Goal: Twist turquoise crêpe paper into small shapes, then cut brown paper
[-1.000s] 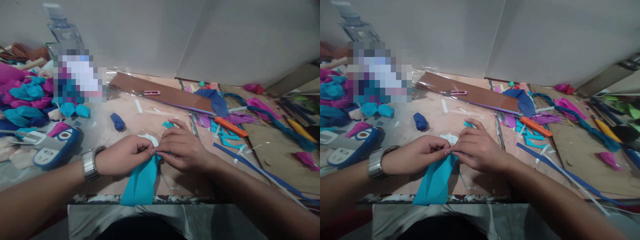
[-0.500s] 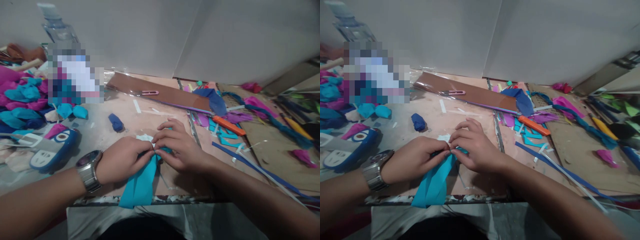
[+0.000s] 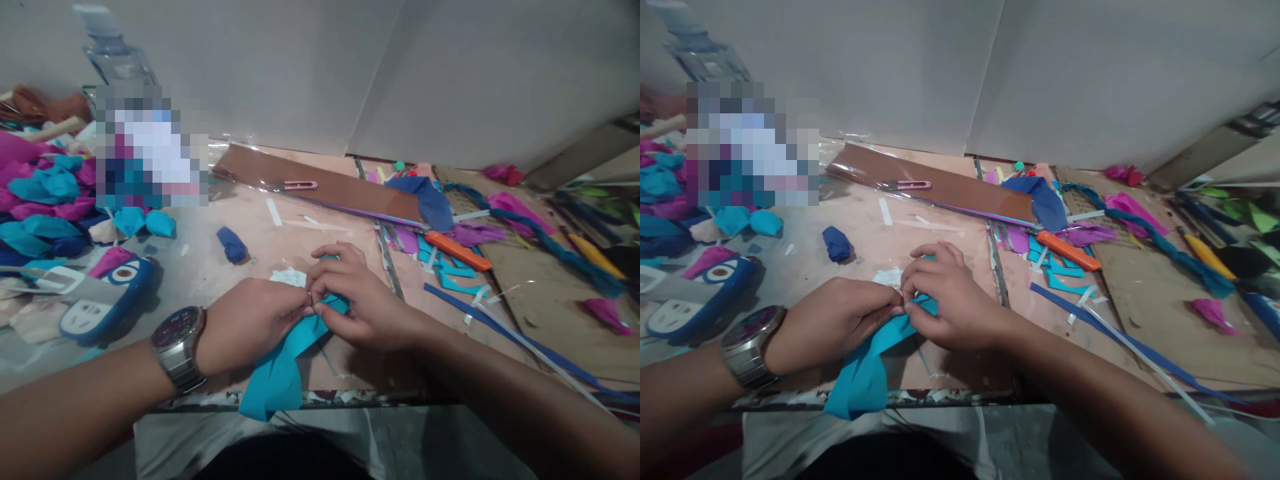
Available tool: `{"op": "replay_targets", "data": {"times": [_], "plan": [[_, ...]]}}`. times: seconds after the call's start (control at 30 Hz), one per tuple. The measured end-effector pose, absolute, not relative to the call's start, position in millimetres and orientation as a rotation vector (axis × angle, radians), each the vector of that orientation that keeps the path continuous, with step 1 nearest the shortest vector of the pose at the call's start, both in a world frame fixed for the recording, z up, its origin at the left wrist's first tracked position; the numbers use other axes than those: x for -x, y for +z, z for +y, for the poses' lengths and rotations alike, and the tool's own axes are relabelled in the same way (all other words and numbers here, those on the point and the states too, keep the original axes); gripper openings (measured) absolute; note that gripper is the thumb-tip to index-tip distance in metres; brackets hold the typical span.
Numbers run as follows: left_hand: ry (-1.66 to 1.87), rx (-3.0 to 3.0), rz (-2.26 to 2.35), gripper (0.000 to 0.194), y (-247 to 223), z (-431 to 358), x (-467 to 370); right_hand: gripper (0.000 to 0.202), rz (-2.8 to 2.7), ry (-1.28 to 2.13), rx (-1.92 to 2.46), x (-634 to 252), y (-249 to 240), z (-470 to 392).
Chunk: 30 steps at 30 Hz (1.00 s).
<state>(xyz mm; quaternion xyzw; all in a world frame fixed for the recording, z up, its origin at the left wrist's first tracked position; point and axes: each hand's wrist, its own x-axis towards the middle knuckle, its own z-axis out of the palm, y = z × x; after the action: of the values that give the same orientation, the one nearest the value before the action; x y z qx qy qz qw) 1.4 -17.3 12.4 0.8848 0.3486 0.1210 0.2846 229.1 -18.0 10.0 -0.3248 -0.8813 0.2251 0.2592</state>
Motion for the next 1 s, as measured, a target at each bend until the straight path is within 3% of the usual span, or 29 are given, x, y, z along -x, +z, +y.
{"op": "replay_targets", "data": {"times": [0.23,1.0], "plan": [[0.308,-2.101,0.901,0.025,17.6,-16.0,-1.5,0.006,-2.379,0.628,0.887,-229.0,8.0,-18.1],[0.248,-1.897,0.831,0.032,13.8,-12.4,2.4,0.004,-2.406,0.603,0.831,-231.8,7.2,-15.8]]}}
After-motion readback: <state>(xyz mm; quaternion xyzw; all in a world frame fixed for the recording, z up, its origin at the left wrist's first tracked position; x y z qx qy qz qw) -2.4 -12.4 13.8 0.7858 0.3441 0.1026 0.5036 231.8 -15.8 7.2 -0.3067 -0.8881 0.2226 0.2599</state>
